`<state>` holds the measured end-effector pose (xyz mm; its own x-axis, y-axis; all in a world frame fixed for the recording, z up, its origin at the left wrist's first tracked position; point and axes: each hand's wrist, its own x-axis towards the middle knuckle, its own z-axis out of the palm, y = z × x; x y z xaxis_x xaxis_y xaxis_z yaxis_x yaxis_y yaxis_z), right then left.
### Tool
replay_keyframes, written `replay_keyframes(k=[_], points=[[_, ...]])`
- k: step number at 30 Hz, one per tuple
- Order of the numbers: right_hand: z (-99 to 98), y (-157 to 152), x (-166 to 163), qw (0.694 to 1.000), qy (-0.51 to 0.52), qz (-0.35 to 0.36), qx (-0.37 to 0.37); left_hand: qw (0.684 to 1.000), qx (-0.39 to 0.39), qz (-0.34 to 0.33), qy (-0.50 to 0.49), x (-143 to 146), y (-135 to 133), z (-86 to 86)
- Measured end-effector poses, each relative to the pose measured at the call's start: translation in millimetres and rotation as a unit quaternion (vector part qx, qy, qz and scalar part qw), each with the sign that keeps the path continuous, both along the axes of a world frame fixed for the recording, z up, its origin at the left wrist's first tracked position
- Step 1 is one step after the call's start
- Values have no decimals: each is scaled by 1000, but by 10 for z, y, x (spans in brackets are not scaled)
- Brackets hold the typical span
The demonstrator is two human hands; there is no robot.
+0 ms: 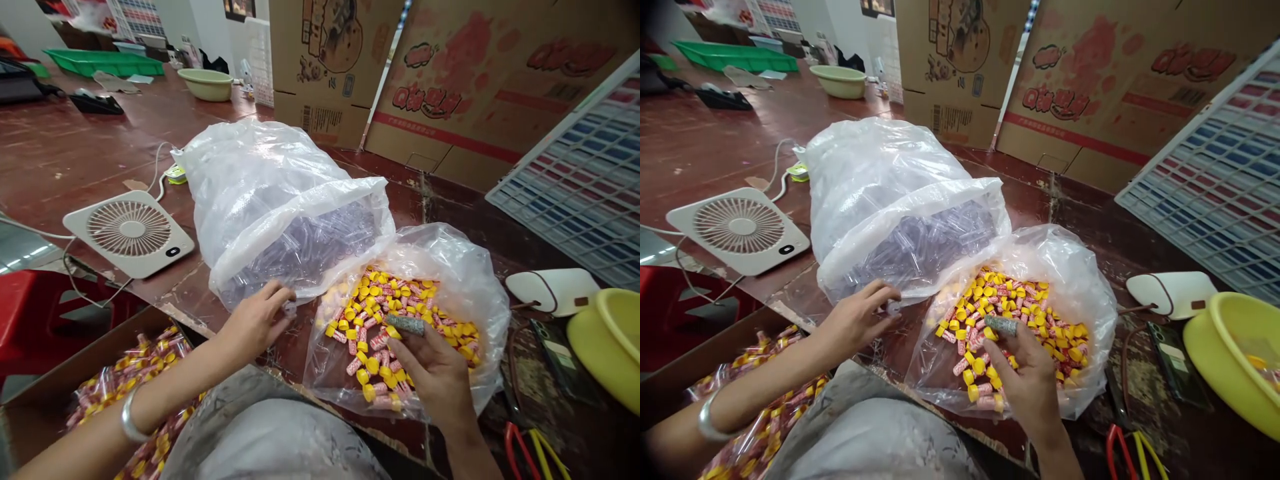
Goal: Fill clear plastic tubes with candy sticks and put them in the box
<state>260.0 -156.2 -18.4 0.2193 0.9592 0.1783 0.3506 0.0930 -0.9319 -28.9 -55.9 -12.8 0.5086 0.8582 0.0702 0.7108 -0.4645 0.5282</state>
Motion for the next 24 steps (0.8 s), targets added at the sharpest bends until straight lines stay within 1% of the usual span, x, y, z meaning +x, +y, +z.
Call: replay_keyframes(k=[1,2,3,5,7,8,9,11,13,15,17,18,19,21,23,24], points=[[22,23,-95,999,31,-13,9,994,-61,11,-89,20,-70,35],[43,49,-187,998,50,-22,22,976,-128,20,-175,52,-142,59],[60,75,-271,997,62,-27,35,947,-197,25,-254,93,-213,70],[74,115,-405,996,63,-22,56,863,-329,31,-381,189,-341,58],[59,127,-480,997,35,-7,63,784,-426,30,-451,285,-444,20],[46,123,-497,998,14,1,60,755,-459,27,-468,331,-487,1],[34,113,-505,998,-8,9,58,733,-482,21,-479,374,-524,-15],[28,85,-501,996,-57,22,61,706,-503,-1,-498,456,-584,-29],[53,59,-493,989,-118,57,73,687,-502,-14,-524,526,-624,-27],[88,45,-498,970,-188,112,102,670,-497,-14,-551,578,-645,-19],[100,45,-530,943,-260,154,138,642,-505,-6,-577,610,-652,-14],[91,49,-558,931,-291,155,159,625,-515,-5,-587,622,-653,-13],[72,55,-592,921,-316,141,178,609,-526,-4,-593,632,-653,-14],[17,71,-670,910,-345,96,208,590,-541,2,-599,656,-651,-18],[-32,87,-740,906,-350,59,230,593,-548,5,-590,682,-644,-25],[-44,91,-763,905,-352,53,232,600,-549,1,-582,689,-636,-30]])
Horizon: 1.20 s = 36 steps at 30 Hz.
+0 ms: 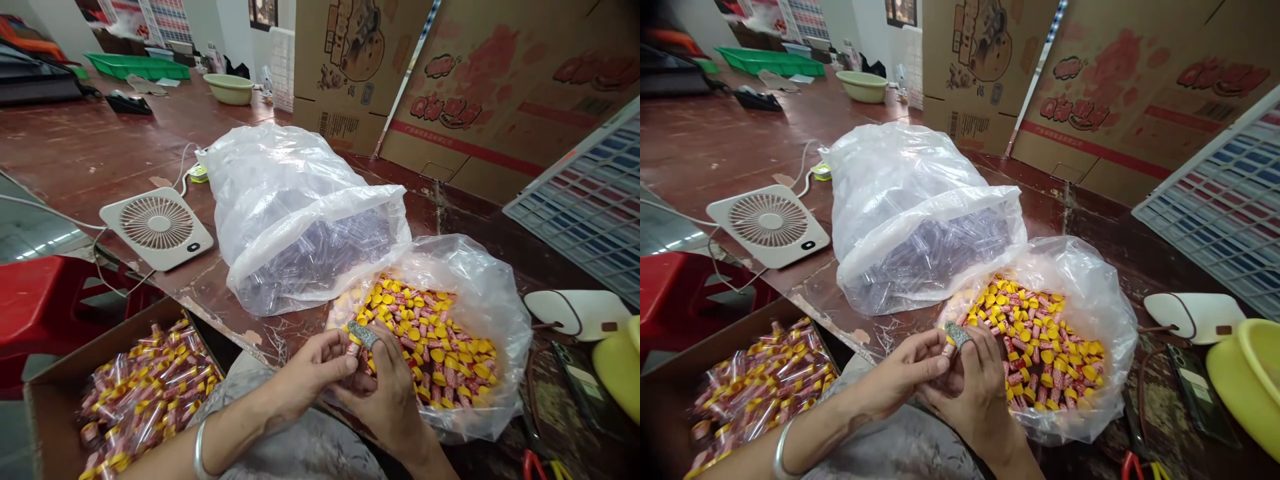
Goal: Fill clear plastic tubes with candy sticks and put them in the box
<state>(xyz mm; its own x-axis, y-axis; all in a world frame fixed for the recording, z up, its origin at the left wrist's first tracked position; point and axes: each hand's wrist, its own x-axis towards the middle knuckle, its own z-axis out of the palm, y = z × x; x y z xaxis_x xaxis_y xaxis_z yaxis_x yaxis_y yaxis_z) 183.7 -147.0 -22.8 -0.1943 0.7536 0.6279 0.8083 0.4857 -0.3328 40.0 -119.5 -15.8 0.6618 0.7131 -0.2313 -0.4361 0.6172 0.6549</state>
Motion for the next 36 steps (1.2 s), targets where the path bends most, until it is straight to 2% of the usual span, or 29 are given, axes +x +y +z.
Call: replay_keyframes(k=[3,4,5,6,7,8,10,11,12,14,16,18,20,24,27,30,33,36], points=[[19,-3,28,998,-28,33,-49,995,67,-45,62,-63,68,-5],[37,-9,83,994,-44,47,-82,985,121,-45,116,-130,109,0],[53,-17,165,990,-58,52,-114,962,191,-33,193,-226,157,10],[64,-25,273,988,-64,41,-132,918,272,-7,287,-349,209,22],[65,-34,404,989,-65,9,-135,852,350,29,388,-495,260,36],[57,-47,549,989,-61,-35,-128,767,414,65,486,-658,306,47],[15,-89,844,985,-59,-122,-106,593,479,100,640,-997,367,46],[-10,-122,970,982,-64,-146,-104,522,490,96,692,-1155,377,26],[-33,-163,1066,979,-71,-157,-110,465,494,80,730,-1294,376,-10],[-60,-256,1150,977,-81,-144,-134,387,511,29,767,-1497,353,-122],[-67,-333,1096,976,-90,-102,-172,343,540,-15,768,-1592,335,-259],[-75,-371,966,969,-109,-48,-217,329,563,-28,757,-1591,345,-375],[-106,-375,843,962,-138,-22,-234,343,572,-19,745,-1529,385,-439],[-240,-339,765,960,-176,-64,-209,383,582,-24,716,-1360,479,-447],[-348,-284,785,961,-188,-66,-193,378,600,-46,703,-1253,506,-442],[-404,-197,790,958,-210,-57,-189,379,611,-37,694,-1165,505,-449],[-391,-86,802,958,-220,-45,-181,415,622,6,664,-1097,503,-445],[-278,0,819,974,-134,-55,-172,468,647,65,599,-1026,474,-441]])
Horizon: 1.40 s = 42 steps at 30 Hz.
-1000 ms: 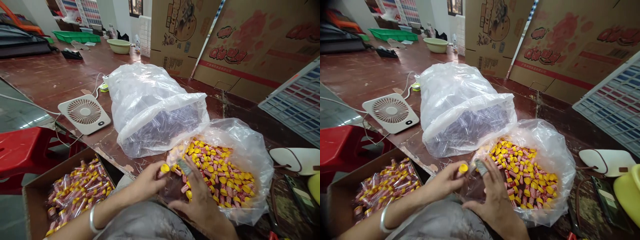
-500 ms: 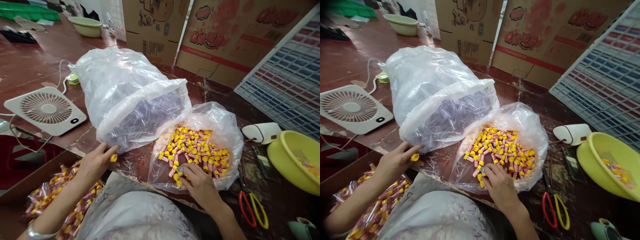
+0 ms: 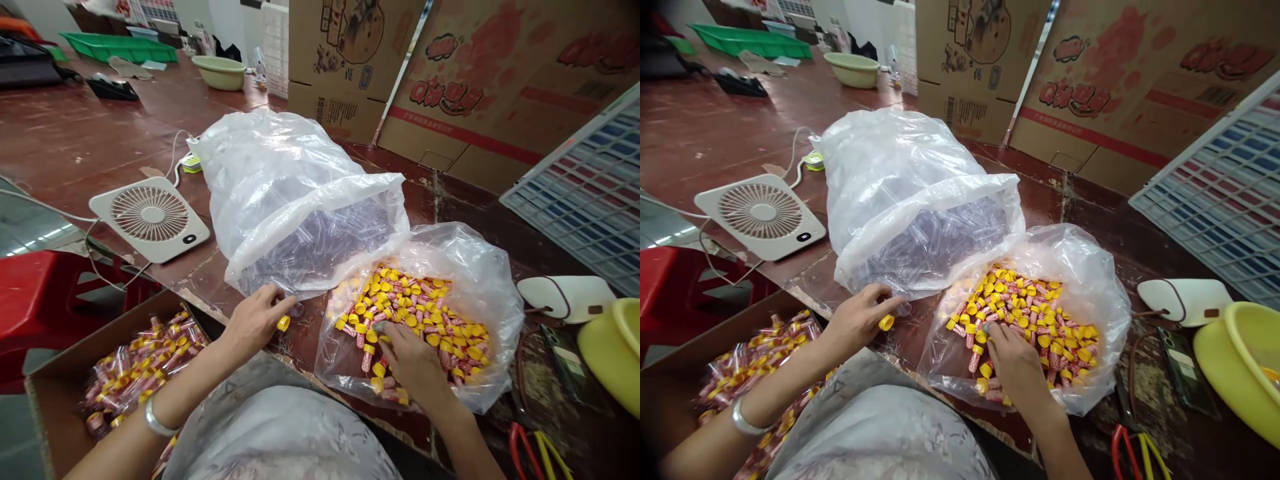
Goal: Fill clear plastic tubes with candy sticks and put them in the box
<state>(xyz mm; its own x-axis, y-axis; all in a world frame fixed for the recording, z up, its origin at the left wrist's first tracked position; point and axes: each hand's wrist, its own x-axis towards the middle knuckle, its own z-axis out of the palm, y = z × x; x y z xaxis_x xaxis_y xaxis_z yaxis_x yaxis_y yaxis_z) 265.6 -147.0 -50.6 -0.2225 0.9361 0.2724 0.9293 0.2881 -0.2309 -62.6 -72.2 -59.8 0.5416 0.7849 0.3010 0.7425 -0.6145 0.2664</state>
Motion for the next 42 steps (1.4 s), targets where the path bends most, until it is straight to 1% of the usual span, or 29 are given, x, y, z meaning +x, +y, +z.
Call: replay_keyframes(k=[2,3,5,6,7,8,10,12,14,16,17,18,20,23,25,27,28,29,30,31,32,33,34,35,36,37,38,40,42], points=[[135,20,-33,990,133,-46,-16,996,-16,-47,-67,72,-59,-7],[212,21,-74,974,214,-57,-42,991,-37,-76,-101,118,-101,-13],[357,14,-201,927,356,-39,-113,974,-94,-121,-167,225,-205,-18],[413,11,-278,905,400,-16,-145,963,-128,-134,-194,281,-261,-14],[454,11,-357,891,421,5,-168,953,-164,-139,-211,334,-316,-3],[478,14,-432,889,420,19,-180,943,-197,-143,-226,384,-367,13],[481,26,-552,908,374,40,-183,920,-258,-149,-256,467,-454,56],[449,34,-626,940,302,49,-151,900,-296,-147,-284,532,-516,98],[419,26,-667,965,241,44,-89,885,-333,-118,-305,585,-559,132],[404,-8,-694,975,211,58,-47,855,-389,-62,-337,629,-589,161],[396,-36,-708,975,206,78,-40,832,-419,-34,-362,650,-600,174],[383,-69,-723,974,200,102,-39,801,-451,-13,-394,671,-611,187],[324,-143,-765,976,176,129,-24,725,-507,11,-466,715,-629,204],[162,-237,-849,986,125,97,50,618,-571,22,-539,792,-659,200],[70,-263,-907,986,115,79,93,569,-607,9,-554,832,-673,184],[55,-257,-934,985,116,86,96,541,-646,-27,-538,829,-669,181],[80,-244,-923,985,115,103,80,545,-656,-44,-520,800,-654,189],[121,-225,-887,984,111,125,56,571,-652,-53,-497,748,-629,205],[170,-203,-822,984,105,142,28,622,-626,-51,-467,672,-591,227],[218,-179,-727,984,100,145,4,694,-577,-40,-428,574,-541,252],[255,-154,-603,987,96,127,-6,777,-506,-24,-375,460,-477,277],[278,-131,-456,992,91,90,-4,855,-417,-4,-307,336,-402,298],[284,-112,-297,996,84,37,12,919,-324,15,-223,213,-318,312],[275,-101,-136,997,71,-14,37,962,-236,31,-132,102,-229,316],[257,-99,12,996,54,-51,52,985,-161,40,-43,10,-140,309],[234,-105,135,995,36,-68,57,993,-103,41,41,-55,-57,292],[211,-118,224,996,19,-67,49,991,-58,35,112,-93,19,268],[172,-153,285,1000,-5,-28,5,978,-9,6,206,-97,135,209],[136,-175,216,999,-21,19,-36,972,6,-18,234,-49,210,155]])
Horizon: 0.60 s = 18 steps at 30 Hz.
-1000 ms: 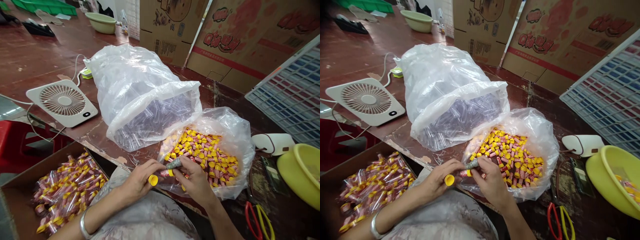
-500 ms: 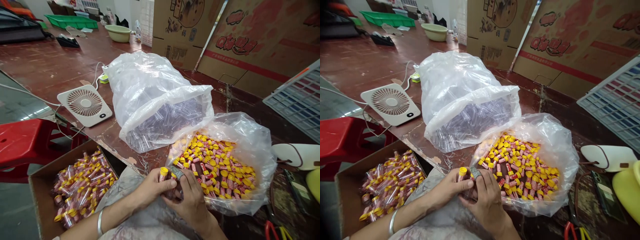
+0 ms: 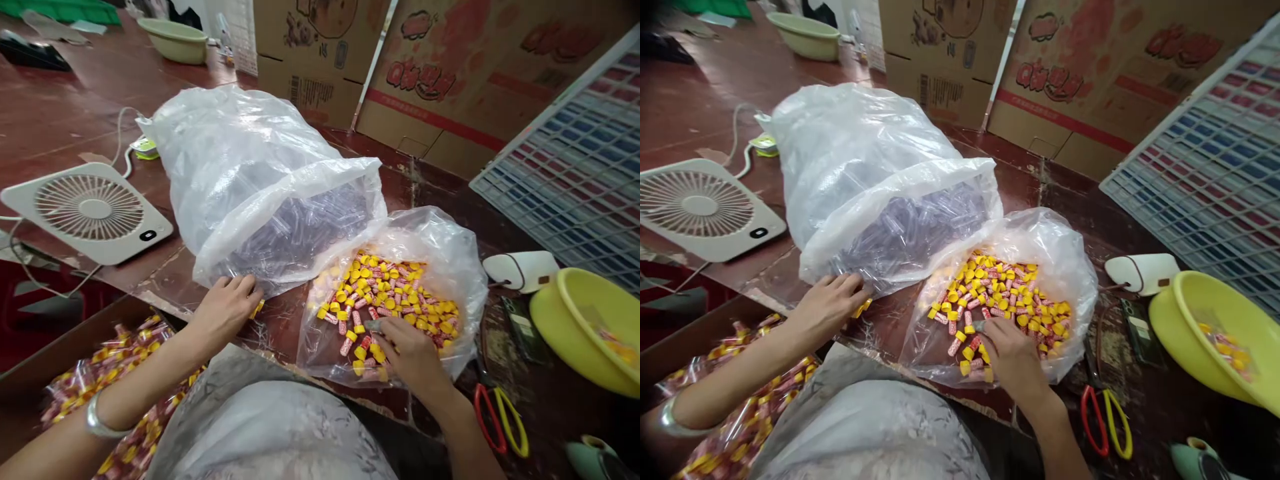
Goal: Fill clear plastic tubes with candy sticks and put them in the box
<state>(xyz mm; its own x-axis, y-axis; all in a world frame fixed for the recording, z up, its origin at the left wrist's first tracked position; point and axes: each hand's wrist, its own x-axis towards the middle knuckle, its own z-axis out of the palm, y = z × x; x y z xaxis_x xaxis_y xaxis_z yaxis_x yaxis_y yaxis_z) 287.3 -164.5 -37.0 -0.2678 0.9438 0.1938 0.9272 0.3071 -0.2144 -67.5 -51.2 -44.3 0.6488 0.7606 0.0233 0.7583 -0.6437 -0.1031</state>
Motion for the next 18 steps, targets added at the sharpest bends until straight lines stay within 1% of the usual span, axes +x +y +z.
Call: replay_keyframes(k=[2,4,5,6,7,9,11,13,15,16,18], points=[[-48,10,-118,999,-23,30,-21,999,-14,-14,-34,49,39,-27],[-107,49,-211,998,-52,39,-21,990,-57,-23,-128,79,38,-10],[-134,75,-237,997,-60,36,-14,977,-93,-24,-190,90,16,17],[-153,103,-251,998,-59,32,-5,957,-141,-19,-253,102,-21,56],[-160,129,-257,998,-47,28,9,930,-196,-6,-310,120,-72,102],[-124,173,-263,999,4,14,52,866,-310,28,-392,185,-203,201],[-29,199,-283,993,76,-6,89,806,-401,55,-431,285,-337,267],[88,213,-324,986,130,-23,101,762,-460,57,-453,394,-440,268],[178,223,-377,985,141,-24,100,736,-483,64,-471,479,-499,199],[203,227,-404,986,133,-21,100,731,-482,74,-477,503,-515,144],[209,229,-459,990,112,-5,86,733,-466,104,-485,515,-529,15]])
